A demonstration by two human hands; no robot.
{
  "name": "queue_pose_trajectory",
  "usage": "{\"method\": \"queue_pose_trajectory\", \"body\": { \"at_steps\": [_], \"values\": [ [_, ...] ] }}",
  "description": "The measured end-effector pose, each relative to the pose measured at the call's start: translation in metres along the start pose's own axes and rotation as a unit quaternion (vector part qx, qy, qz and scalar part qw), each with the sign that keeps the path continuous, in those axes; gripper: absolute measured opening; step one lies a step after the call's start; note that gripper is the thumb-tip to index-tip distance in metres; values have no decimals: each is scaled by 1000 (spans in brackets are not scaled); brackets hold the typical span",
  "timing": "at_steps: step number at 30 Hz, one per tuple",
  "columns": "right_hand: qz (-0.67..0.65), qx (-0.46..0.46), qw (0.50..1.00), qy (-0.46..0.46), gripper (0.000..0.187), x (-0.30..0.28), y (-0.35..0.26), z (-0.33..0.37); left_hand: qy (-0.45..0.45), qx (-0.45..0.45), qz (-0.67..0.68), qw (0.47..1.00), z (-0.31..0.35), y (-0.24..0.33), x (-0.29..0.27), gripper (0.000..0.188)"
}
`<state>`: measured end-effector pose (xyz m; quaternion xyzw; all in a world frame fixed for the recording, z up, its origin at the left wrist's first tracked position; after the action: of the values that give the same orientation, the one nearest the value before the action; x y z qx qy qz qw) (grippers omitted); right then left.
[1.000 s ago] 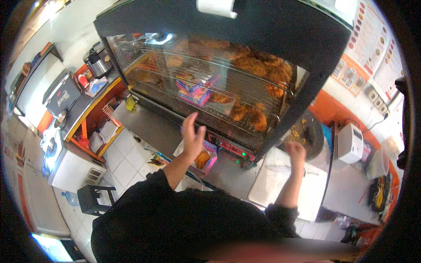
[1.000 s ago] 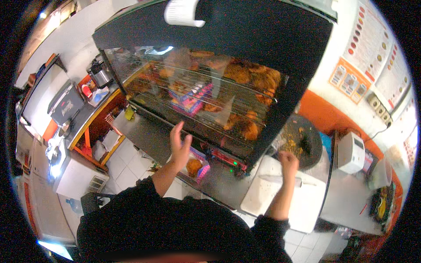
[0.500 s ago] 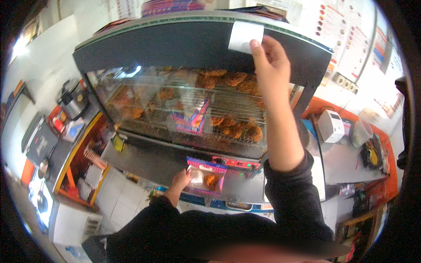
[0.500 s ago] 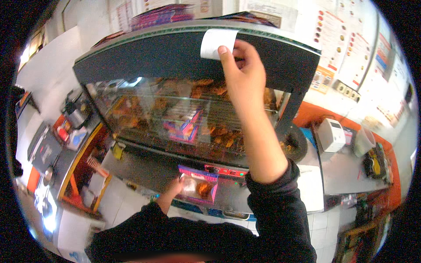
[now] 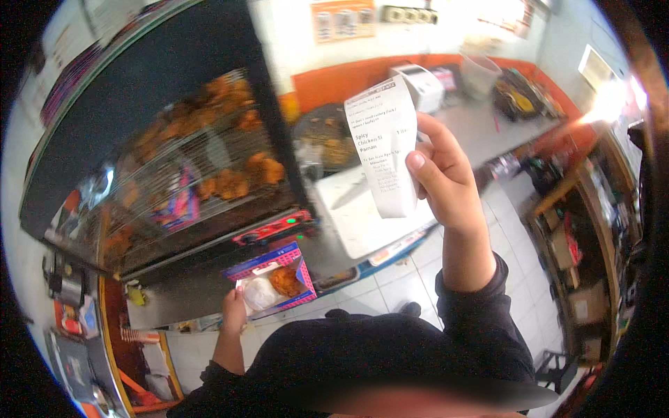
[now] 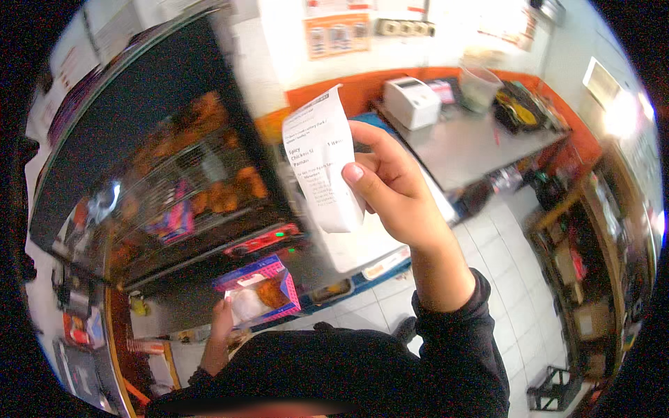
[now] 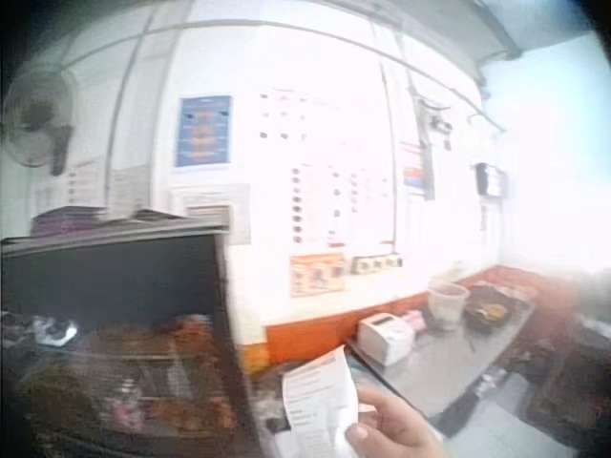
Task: The person assembles a takeout meal by placing fried chicken and scrambled eggs into a paper box, adding a sauce packet, and sealing the box. They then retrieve ice from a freezer and dispense a beverage into a cup.
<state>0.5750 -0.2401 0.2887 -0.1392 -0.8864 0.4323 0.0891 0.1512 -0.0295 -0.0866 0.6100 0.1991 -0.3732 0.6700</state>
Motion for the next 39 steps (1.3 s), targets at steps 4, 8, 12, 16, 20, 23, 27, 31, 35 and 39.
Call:
{"method": "queue_pose_trajectory", "body": {
  "at_steps": [4,8,12,16,20,23,27,31,35,39],
  "values": [
    [13,29,997,65,48,-133,-20,68,-94,-2,78,993,14,125,94,40],
    [34,42,993,108,50,-271,-45,112,-196,33,208,958,53,271,223,42],
    [25,84,981,174,49,-396,-60,142,-283,20,305,909,103,396,333,41],
    [53,127,967,213,49,-515,-30,155,-311,-7,270,911,122,479,412,41],
    [83,274,918,274,49,-644,72,142,-318,-38,237,917,100,540,500,41],
    [131,274,905,297,50,-737,155,109,-297,-33,237,924,70,585,562,42],
    [91,38,957,273,53,-869,267,27,-267,-39,261,927,12,674,660,42],
    [311,315,889,121,51,-919,402,24,-232,-67,247,939,-53,751,723,42],
    [431,435,790,-22,36,-938,448,71,-127,-74,242,959,-109,813,793,44],
    [449,303,839,-37,22,-943,434,67,-71,-5,69,995,-142,855,848,44]
  ]
}}
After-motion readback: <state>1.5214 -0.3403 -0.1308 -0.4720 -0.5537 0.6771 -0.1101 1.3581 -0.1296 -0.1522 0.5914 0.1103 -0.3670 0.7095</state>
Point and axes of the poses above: each hand's wrist, its own z-axis away from the middle knuckle, its own x-axis out of the palm, y = z × x, the point moved 4 cm from there along -z, towards the middle knuckle, and after that the axes turned 5 degrees about -x, right-handed, at the moved point
